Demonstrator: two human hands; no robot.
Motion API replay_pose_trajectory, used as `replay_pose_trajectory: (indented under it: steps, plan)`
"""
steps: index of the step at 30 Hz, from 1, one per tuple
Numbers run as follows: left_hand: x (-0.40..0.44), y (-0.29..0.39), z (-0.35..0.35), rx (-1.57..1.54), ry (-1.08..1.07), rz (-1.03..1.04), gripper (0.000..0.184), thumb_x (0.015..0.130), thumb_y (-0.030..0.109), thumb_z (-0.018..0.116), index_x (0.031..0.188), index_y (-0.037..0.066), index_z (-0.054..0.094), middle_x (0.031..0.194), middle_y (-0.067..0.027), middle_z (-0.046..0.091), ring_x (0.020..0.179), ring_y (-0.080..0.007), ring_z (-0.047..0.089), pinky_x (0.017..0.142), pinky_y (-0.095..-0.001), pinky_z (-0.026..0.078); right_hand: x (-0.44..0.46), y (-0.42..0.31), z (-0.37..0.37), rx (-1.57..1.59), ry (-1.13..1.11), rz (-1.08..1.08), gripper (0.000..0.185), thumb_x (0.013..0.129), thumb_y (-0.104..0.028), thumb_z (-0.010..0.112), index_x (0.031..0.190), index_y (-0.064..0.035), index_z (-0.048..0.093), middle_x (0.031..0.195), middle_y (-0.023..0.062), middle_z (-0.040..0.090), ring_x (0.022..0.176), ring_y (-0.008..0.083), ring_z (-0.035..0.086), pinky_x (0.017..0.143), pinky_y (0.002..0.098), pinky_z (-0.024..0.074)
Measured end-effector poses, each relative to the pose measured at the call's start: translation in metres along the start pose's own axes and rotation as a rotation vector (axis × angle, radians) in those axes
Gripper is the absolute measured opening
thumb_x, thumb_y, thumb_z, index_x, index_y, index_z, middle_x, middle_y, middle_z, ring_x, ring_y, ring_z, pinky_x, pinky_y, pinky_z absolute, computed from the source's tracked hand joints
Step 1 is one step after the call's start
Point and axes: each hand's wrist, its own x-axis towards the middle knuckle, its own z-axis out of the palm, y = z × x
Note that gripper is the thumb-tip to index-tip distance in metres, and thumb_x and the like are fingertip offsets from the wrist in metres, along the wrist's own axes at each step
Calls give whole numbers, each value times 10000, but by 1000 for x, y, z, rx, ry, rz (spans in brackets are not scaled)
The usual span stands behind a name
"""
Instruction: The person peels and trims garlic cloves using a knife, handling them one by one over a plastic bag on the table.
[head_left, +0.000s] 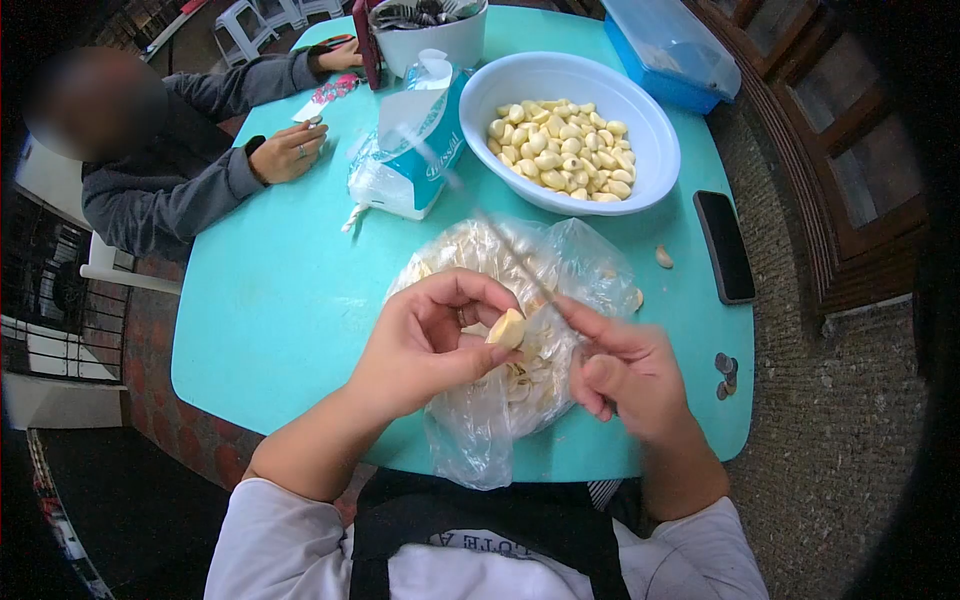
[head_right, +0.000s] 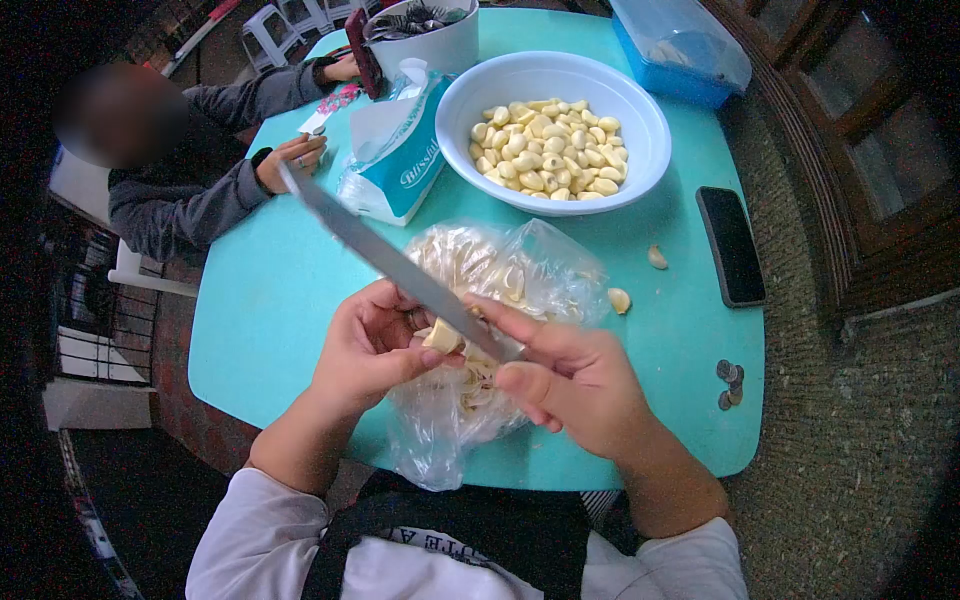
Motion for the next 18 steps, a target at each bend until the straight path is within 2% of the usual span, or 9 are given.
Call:
replay_pose_trajectory:
  steps: [4,6,9,12,16,18]
  plan:
    - [-1,2,-6,-10,-47,-73,304,756,-23,602,1048,-54,520,986,-113,566,866,-171,594,760,-285,516,2,-1,-10,63,57,-72,502,870,-189,555,1301,3,385,553,-34,454,453,24,376,424,161,305]
    - [-1,3,-7,-17,-38,-111,322,765,14,599,1070,-48,517,1026,-141,561,871,-200,598,752,-316,530,3,-3,-10,34,80,-41,506,871,-208,556,1301,0,387,555,-36,455,458,25,384,426,157,306]
    - [-2,4,-5,-10,-11,-103,276,796,21,575,1060,-47,531,1024,-149,559,869,-205,601,748,-312,530,4,-1,-9,-31,110,23,514,867,-220,567,1299,-5,391,566,-35,466,475,24,399,432,156,310]
    - [-2,4,-3,-21,16,-142,356,823,29,558,1159,-35,462,1041,-152,549,888,-212,596,750,-312,529,5,-1,-6,-118,139,78,536,847,-197,600,1301,-6,388,599,-24,506,510,28,438,450,160,327]
    - [-4,-2,5,30,55,52,414,859,-56,443,1243,-6,297,1117,-113,493,1028,-183,524,816,-326,509,6,-4,4,-246,171,64,577,790,-165,674,1263,9,394,648,27,584,539,45,486,481,181,365]
    - [-5,-4,3,133,51,79,385,861,-54,439,1224,-8,319,1090,-113,502,1020,-182,527,831,-324,497,4,-2,3,-395,160,10,576,763,-175,702,1220,2,399,646,52,603,533,57,505,487,196,382]
